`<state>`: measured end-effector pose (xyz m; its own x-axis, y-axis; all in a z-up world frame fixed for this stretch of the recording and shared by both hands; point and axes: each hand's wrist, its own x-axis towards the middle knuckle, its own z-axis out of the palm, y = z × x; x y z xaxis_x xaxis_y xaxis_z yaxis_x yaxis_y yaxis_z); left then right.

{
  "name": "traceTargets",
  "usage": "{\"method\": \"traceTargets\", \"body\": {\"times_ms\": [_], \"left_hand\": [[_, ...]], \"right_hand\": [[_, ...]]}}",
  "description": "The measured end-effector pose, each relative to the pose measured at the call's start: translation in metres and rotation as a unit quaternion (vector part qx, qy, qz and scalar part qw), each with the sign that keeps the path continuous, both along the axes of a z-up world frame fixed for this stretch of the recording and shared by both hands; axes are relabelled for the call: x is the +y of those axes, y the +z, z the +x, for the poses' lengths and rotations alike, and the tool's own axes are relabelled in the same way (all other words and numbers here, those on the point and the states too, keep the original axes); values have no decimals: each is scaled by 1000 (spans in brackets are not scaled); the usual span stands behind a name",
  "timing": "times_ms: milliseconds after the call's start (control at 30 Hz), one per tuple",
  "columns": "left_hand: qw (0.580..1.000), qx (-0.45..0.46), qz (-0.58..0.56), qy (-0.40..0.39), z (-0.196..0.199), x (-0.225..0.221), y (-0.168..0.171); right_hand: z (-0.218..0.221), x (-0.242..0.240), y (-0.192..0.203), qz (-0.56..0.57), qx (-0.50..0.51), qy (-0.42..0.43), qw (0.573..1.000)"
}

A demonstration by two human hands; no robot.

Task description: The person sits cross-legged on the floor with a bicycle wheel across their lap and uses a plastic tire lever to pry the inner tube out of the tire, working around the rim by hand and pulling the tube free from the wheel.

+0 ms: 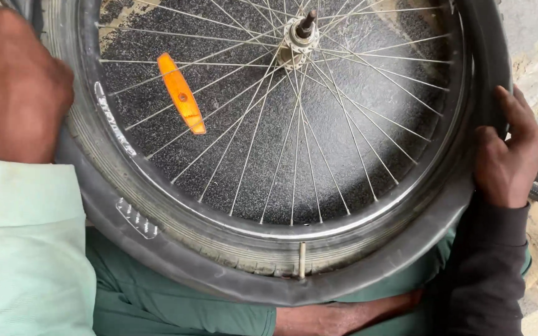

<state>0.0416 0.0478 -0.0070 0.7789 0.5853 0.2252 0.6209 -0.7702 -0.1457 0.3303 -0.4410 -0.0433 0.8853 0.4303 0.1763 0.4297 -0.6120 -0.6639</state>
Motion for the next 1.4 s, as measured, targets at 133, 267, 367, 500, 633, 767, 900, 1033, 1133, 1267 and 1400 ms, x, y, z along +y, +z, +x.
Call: {"method": "traceTargets", "body": {"times_ms": [133, 267, 367, 500, 633, 767, 900, 1033, 1133, 1267, 1400], "left_hand": [[999, -3, 30, 16, -9, 2, -21], [987, -109, -112, 30, -36, -42, 3], [976, -135, -169, 14, -54, -94, 16], [985, -125, -113, 21, -59, -164, 27], [954, -84, -198, 211, -60, -179, 27], [965, -127, -187, 132, -61, -170, 27], [971, -159, -149, 99, -57, -169, 22], [969, -180, -146, 92, -54, -156, 8], [970, -196, -127, 66, -58, -145, -2], [945, -263, -167, 100, -71, -109, -34], [956, -282, -75, 30, -81, -89, -52]], "right_hand": [[-3, -16, -22, 16, -14, 12, 1000], [-21, -34, -63, -29, -76, 11, 997], [-21, -44, -70, -27, -61, 14, 998], [-21, -39, -70, -33, -31, 1, 999], [-23, -29, -51, -22, -34, 30, 999], [-16, -23, -19, -67, -55, 40, 995], [-11, -26, -18, -54, -77, 45, 995], [2, -48, -43, -54, -34, 27, 998], [1, -31, -22, -62, -49, 10, 997], [15, -44, -31, -25, -34, 10, 999], [14, -48, -38, -16, -34, 21, 999]]}}
